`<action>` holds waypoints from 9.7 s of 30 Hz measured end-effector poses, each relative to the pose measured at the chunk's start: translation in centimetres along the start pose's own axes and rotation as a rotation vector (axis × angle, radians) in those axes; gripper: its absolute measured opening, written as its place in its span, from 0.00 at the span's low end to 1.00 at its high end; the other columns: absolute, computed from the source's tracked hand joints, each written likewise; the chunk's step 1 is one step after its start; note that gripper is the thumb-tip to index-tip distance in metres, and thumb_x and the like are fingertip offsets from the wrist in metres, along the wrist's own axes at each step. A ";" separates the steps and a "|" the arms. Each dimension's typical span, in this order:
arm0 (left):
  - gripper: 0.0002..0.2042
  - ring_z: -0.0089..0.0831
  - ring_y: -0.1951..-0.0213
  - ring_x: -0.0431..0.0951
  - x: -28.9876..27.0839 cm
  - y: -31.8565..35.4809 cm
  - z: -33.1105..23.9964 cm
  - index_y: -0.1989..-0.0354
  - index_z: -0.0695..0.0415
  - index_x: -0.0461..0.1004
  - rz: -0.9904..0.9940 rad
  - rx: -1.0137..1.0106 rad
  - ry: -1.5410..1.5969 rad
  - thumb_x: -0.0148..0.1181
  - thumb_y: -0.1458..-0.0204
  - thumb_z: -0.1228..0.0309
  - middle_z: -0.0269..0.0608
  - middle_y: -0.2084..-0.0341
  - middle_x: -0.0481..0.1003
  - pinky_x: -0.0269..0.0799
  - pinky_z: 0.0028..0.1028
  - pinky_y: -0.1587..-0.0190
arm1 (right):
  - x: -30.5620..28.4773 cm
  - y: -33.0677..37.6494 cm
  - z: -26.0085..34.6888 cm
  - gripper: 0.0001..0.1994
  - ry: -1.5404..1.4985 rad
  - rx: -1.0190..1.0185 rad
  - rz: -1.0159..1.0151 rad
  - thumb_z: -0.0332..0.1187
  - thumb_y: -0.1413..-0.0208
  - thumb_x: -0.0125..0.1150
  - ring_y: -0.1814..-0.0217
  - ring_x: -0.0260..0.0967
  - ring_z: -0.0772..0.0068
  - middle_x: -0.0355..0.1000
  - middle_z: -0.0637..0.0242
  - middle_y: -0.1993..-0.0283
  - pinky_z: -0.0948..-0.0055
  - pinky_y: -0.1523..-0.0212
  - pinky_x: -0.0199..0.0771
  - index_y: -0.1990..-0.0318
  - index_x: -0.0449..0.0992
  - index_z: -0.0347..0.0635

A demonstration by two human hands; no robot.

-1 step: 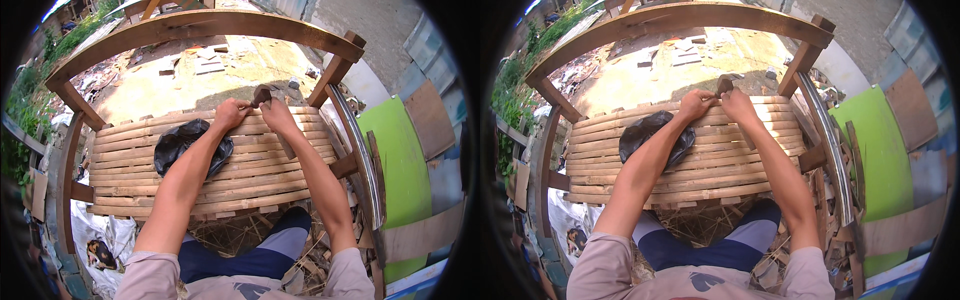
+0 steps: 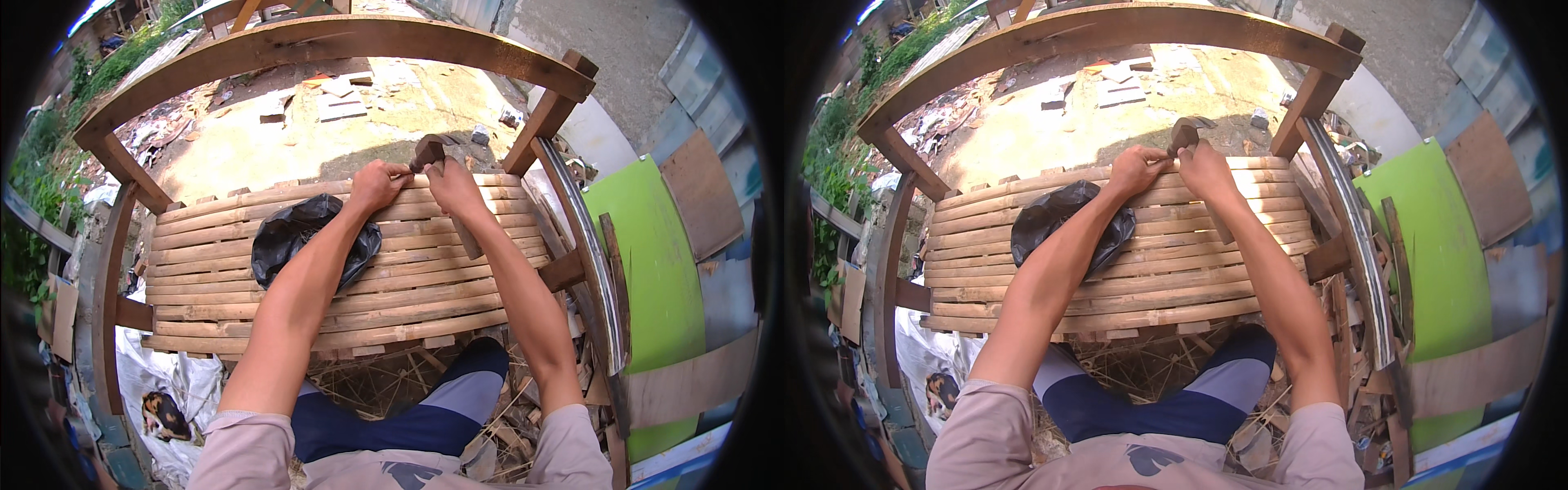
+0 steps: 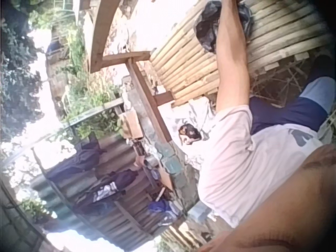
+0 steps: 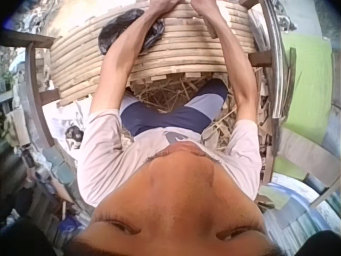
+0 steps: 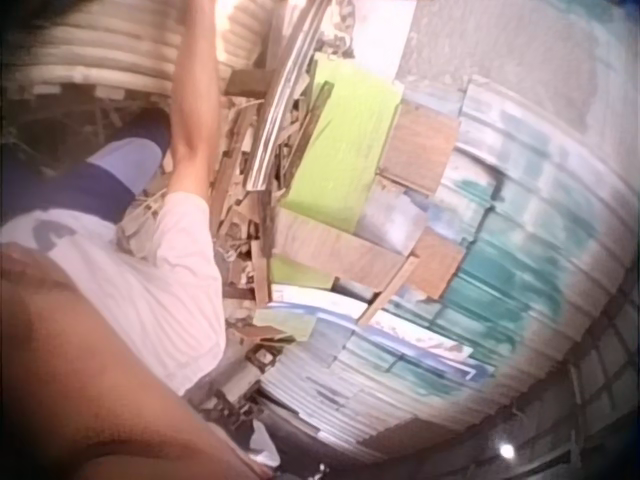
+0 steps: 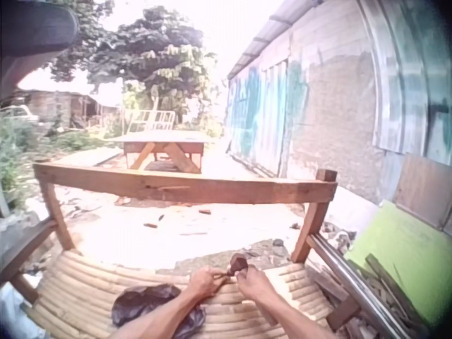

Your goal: The person hammers nails into a curved wooden bench seat using a hammer. They repeatedly pick nails from a black plastic bag and drive them into the slats to secure them to the frame.

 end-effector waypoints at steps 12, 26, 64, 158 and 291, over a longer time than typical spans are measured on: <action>0.11 0.47 0.64 0.82 -0.3 0.0 -0.1 0.62 0.42 0.86 -0.032 0.055 -0.028 0.65 0.48 0.55 0.45 0.69 0.82 0.78 0.41 0.60 | -1.2 0.1 1.7 0.23 0.057 -0.049 -0.058 0.42 0.35 0.50 0.49 0.72 0.30 0.74 0.30 0.56 0.45 0.47 0.70 0.48 0.67 0.23; 0.13 0.48 0.63 0.82 0.0 -0.5 0.2 0.60 0.47 0.85 0.031 0.017 -0.012 0.66 0.47 0.56 0.49 0.67 0.82 0.77 0.41 0.58 | 0.5 -0.1 1.2 0.23 0.098 -0.006 0.024 0.42 0.35 0.50 0.49 0.72 0.30 0.74 0.30 0.56 0.45 0.47 0.71 0.50 0.69 0.23; 0.13 0.48 0.65 0.82 0.1 -0.4 0.4 0.59 0.46 0.85 0.042 0.021 -0.004 0.65 0.47 0.55 0.48 0.68 0.82 0.77 0.39 0.59 | -0.2 0.8 1.2 0.23 0.049 -0.103 -0.183 0.43 0.36 0.51 0.51 0.72 0.29 0.74 0.29 0.60 0.45 0.47 0.70 0.53 0.71 0.24; 0.25 0.51 0.46 0.78 -1.1 -2.7 2.2 0.51 0.62 0.80 0.372 -0.463 -0.331 0.44 0.44 0.57 0.58 0.49 0.78 0.70 0.44 0.42 | 1.4 2.8 3.6 0.24 0.121 0.052 -0.136 0.42 0.31 0.43 0.59 0.74 0.26 0.74 0.26 0.63 0.42 0.57 0.75 0.51 0.64 0.20; 0.11 0.46 0.55 0.79 -12.3 17.3 -6.6 0.56 0.57 0.81 -0.319 0.084 -0.294 0.62 0.48 0.72 0.47 0.60 0.80 0.75 0.38 0.51 | 0.8 14.1 -9.0 0.21 -0.142 0.120 -0.186 0.42 0.39 0.61 0.84 0.74 0.64 0.73 0.57 0.80 0.64 0.78 0.75 0.59 0.68 0.28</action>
Point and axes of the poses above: each hand's wrist, its own y-axis away from the middle knuckle, its own x-axis out of the palm, z = x × y, the point moved 4 cm from there along -y, towards the middle knuckle
